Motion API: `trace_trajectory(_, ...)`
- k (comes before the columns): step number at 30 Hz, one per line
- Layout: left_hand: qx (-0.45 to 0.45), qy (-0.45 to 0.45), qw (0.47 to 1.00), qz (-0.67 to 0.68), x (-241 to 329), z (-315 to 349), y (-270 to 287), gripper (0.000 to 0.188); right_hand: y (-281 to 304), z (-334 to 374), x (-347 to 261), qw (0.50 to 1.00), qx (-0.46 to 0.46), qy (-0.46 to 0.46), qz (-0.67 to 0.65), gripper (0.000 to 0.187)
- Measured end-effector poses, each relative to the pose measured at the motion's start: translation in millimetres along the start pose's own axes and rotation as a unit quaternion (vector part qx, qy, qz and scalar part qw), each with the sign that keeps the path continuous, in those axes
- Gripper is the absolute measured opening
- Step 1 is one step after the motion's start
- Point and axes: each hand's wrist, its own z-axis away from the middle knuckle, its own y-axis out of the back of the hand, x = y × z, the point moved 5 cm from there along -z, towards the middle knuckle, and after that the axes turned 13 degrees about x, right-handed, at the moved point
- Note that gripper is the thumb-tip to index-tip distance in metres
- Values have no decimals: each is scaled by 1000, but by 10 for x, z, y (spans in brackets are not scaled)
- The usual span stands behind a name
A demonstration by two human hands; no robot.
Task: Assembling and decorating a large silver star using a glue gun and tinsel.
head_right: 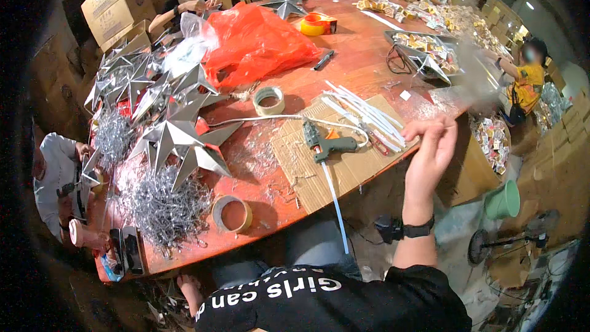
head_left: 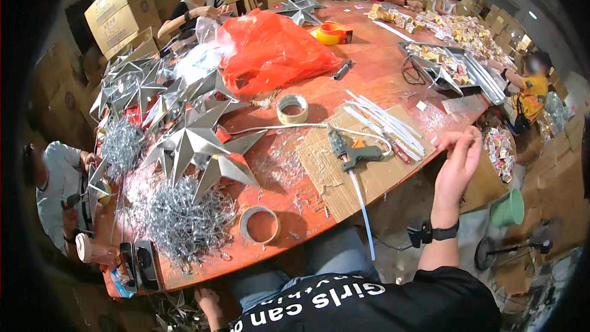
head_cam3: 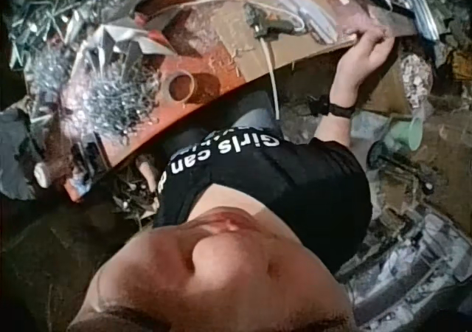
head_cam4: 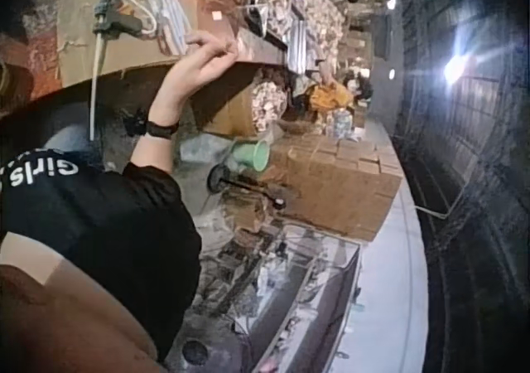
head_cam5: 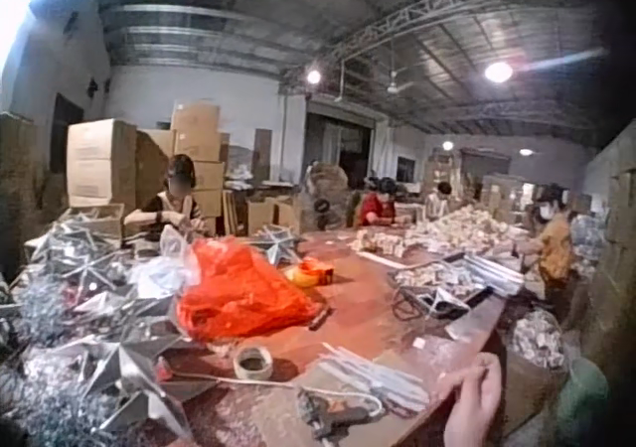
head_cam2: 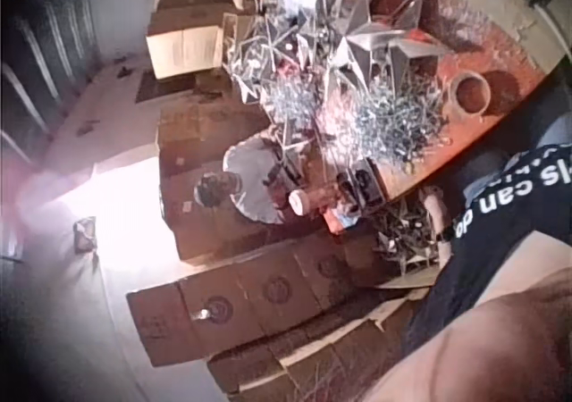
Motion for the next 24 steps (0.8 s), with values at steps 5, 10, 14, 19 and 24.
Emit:
trace_trajectory(5,30,71,996,40,-224,-317,398,11,198,-326,239,990,122,-31,-58,25)
trace_trajectory(10,-58,-64,994,-61,-127,-314,425,14,366,-459,535,977,185,-58,-92,23)
trace_trajectory(14,-88,-178,907,-371,348,253,21,18,244,-400,654,972,157,-121,-125,31)
trace_trajectory(19,-196,-177,839,-475,748,676,-17,24,150,-259,821,970,70,-170,-161,37)
trace_trajectory(24,-447,-125,820,-334,1465,1177,-442,13,-105,-111,820,980,-83,-178,-7,6)
